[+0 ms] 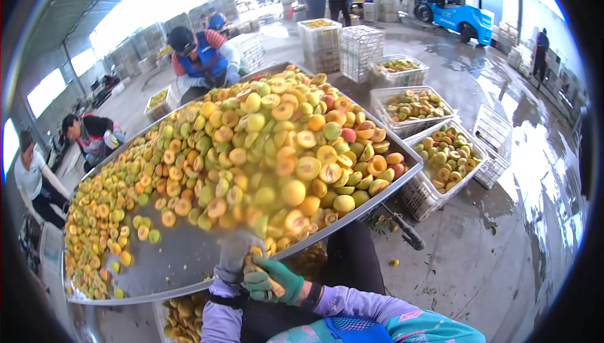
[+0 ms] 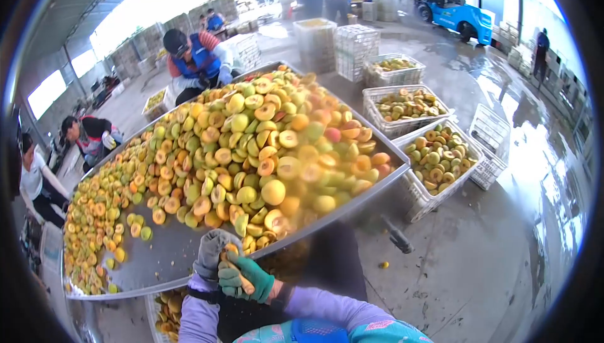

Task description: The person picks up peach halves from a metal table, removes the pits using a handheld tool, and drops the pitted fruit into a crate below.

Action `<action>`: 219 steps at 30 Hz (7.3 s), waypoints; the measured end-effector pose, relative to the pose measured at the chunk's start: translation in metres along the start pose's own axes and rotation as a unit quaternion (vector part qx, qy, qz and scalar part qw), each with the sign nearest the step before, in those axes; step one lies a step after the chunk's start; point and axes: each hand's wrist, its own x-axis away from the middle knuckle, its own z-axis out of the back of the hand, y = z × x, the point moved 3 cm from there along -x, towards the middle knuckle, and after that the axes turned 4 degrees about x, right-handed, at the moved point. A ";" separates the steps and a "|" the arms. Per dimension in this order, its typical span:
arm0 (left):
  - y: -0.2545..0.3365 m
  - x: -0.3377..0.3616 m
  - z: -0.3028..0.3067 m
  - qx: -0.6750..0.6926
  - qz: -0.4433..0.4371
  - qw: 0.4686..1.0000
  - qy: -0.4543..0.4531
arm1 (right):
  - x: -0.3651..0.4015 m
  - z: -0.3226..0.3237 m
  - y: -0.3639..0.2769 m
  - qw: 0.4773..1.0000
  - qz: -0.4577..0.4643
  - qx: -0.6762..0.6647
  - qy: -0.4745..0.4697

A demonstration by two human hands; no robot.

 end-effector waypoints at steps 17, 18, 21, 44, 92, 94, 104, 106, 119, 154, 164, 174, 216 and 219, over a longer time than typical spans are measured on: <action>0.036 0.094 0.019 0.526 0.016 0.728 0.439 | 0.010 -0.038 0.042 0.939 -0.147 0.289 0.111; 0.035 0.131 0.043 0.433 0.049 0.800 0.412 | 0.017 -0.041 0.038 0.926 -0.164 0.318 0.123; 0.031 0.248 0.105 0.089 0.137 0.848 0.504 | 0.035 -0.021 0.024 0.929 -0.055 0.240 0.275; -0.066 -0.159 0.135 -0.452 0.258 0.854 -0.006 | -0.115 0.011 -0.248 0.176 -0.018 0.928 0.328; 0.019 0.105 0.001 -0.285 -0.039 0.907 0.307 | 0.002 0.016 0.018 0.305 0.200 0.893 0.265; 0.004 0.102 0.004 -0.097 -0.029 0.929 0.355 | 0.001 0.021 0.018 0.366 0.201 0.863 0.284; 0.020 0.099 -0.016 0.041 -0.064 0.905 0.418 | 0.004 0.023 0.027 0.492 0.168 0.797 0.308; 0.023 0.101 -0.014 -0.056 -0.037 0.915 0.397 | 0.006 0.027 0.028 0.503 0.169 0.795 0.293; 0.012 0.082 -0.011 0.045 0.082 0.921 0.379 | 0.011 0.006 0.028 0.769 -0.028 0.544 0.333; 0.001 0.119 0.145 -0.636 0.349 0.673 0.141 | 0.036 0.037 0.035 0.883 -0.114 0.253 0.378; 0.014 0.135 0.115 0.349 0.086 0.903 0.237 | 0.008 0.021 0.008 0.694 0.096 0.624 0.345; 0.027 0.099 0.023 -0.219 -0.039 0.955 0.197 | -0.002 0.005 0.015 0.397 0.158 0.863 0.271; 0.021 0.038 0.007 -0.095 0.118 0.971 0.185 | 0.021 -0.013 0.019 0.783 0.109 0.514 0.334; 0.015 0.029 0.004 0.008 0.074 0.972 0.224 | 0.016 -0.017 0.020 0.828 0.100 0.465 0.298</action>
